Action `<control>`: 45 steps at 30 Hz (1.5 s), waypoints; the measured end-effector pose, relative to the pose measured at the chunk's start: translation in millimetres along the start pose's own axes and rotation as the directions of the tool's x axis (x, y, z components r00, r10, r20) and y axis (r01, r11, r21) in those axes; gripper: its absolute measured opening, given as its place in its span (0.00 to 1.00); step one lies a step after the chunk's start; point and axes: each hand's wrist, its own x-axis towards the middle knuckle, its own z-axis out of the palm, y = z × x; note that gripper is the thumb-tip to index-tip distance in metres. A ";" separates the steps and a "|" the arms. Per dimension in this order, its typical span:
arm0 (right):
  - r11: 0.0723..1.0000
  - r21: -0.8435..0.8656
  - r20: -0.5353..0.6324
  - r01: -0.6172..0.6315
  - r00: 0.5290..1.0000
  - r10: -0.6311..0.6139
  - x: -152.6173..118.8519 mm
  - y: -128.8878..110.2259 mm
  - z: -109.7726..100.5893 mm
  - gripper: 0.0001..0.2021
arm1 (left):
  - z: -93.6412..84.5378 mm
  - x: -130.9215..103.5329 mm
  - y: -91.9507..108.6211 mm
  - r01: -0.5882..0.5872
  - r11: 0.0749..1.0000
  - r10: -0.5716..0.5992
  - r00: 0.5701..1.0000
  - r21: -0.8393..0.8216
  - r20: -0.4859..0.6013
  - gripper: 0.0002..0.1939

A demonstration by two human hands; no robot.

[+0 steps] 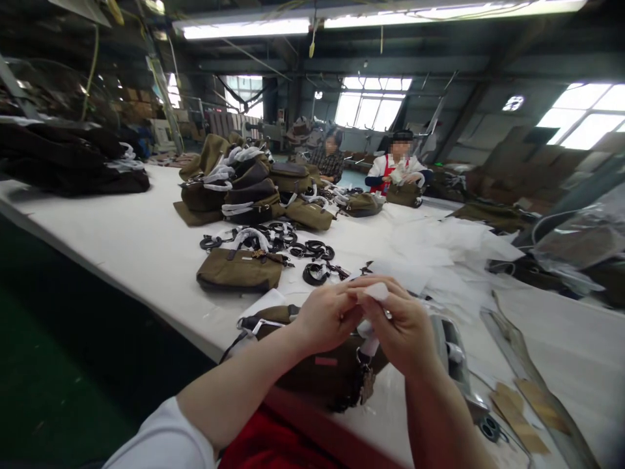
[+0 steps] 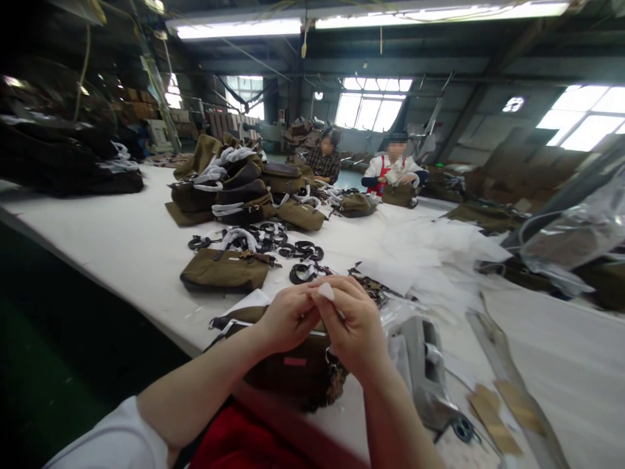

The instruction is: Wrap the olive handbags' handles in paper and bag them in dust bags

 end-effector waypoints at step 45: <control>0.639 0.148 -0.209 -0.755 0.607 0.766 -163.6 106.7 12.8 0.17 | 60.2 -87.1 -68.2 0.028 0.845 -0.068 0.996 0.534 0.056 0.29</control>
